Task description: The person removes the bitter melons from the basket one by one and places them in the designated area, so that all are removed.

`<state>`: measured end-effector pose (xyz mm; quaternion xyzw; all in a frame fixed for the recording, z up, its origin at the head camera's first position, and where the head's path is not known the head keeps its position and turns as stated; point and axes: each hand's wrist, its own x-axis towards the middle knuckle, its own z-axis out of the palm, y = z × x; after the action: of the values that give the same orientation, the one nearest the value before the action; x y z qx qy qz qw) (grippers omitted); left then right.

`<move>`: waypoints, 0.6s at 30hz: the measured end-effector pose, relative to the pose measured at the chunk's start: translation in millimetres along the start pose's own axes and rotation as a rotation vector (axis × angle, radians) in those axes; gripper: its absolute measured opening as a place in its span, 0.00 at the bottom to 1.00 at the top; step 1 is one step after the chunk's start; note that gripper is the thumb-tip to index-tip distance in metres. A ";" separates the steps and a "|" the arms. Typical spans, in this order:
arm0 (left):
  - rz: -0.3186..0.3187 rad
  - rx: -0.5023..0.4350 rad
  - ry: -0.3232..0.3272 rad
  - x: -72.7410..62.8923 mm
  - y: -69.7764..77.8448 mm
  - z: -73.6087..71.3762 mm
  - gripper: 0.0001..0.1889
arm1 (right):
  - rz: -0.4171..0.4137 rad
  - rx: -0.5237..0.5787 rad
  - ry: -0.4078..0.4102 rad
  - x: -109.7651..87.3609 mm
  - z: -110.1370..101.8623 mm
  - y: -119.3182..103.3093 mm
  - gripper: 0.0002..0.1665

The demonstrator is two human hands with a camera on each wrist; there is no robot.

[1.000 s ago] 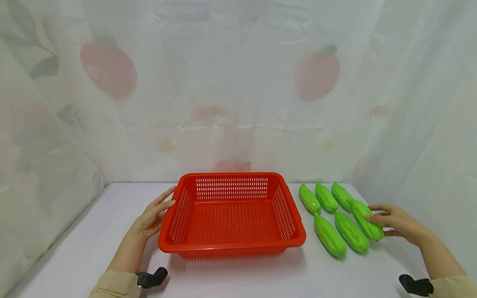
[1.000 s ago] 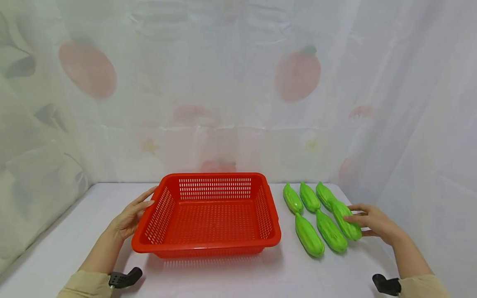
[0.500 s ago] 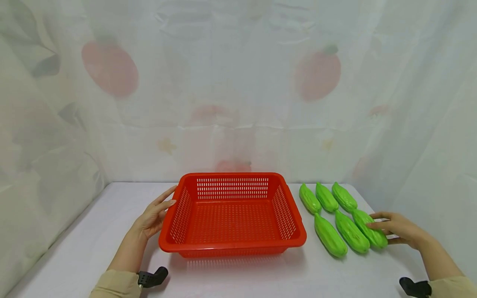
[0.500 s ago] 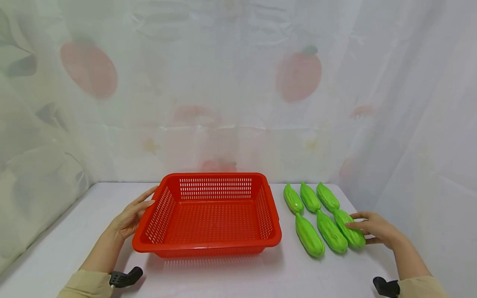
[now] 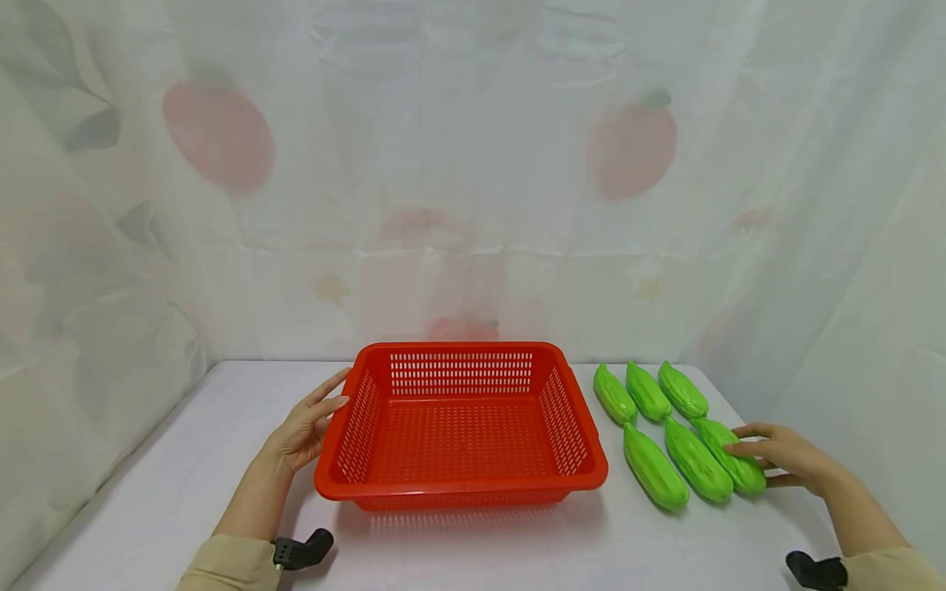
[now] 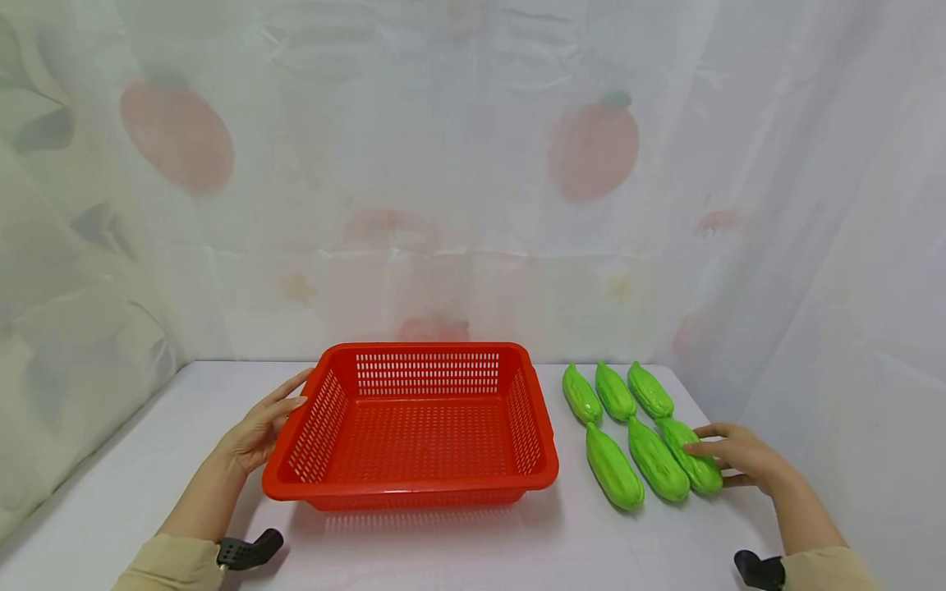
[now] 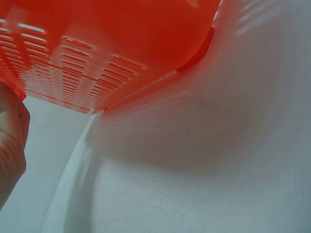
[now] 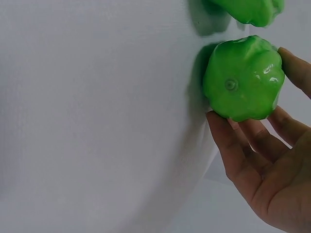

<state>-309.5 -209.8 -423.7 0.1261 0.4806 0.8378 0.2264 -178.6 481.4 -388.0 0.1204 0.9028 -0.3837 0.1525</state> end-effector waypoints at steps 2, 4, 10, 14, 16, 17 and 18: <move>0.002 -0.003 0.001 -0.1 -0.1 0.1 0.29 | 0.005 -0.001 0.007 -0.1 0.7 -0.5 0.48; 0.003 -0.006 0.002 -0.2 -0.2 0.2 0.29 | 0.010 -0.002 0.011 -0.2 1.2 -1.1 0.48; 0.007 -0.008 0.004 -0.5 0.2 0.8 0.29 | 0.013 0.007 0.005 0.1 2.5 -1.7 0.49; 0.008 -0.005 -0.002 -0.6 0.5 1.0 0.30 | 0.017 0.006 0.008 0.8 3.5 -0.9 0.49; 0.009 -0.005 -0.006 -0.6 0.6 1.3 0.29 | 0.018 0.005 0.010 0.7 3.9 -0.7 0.49; 0.009 -0.005 -0.007 -0.6 0.6 1.4 0.29 | 0.018 0.004 0.011 0.6 4.2 -0.7 0.49; 0.010 -0.005 -0.009 -0.7 0.6 1.5 0.29 | 0.018 0.005 0.012 0.2 4.4 -0.8 0.49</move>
<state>-308.4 -209.3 -422.4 0.1319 0.4770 0.8394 0.2248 -178.3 477.7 -390.5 0.1313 0.9015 -0.3840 0.1502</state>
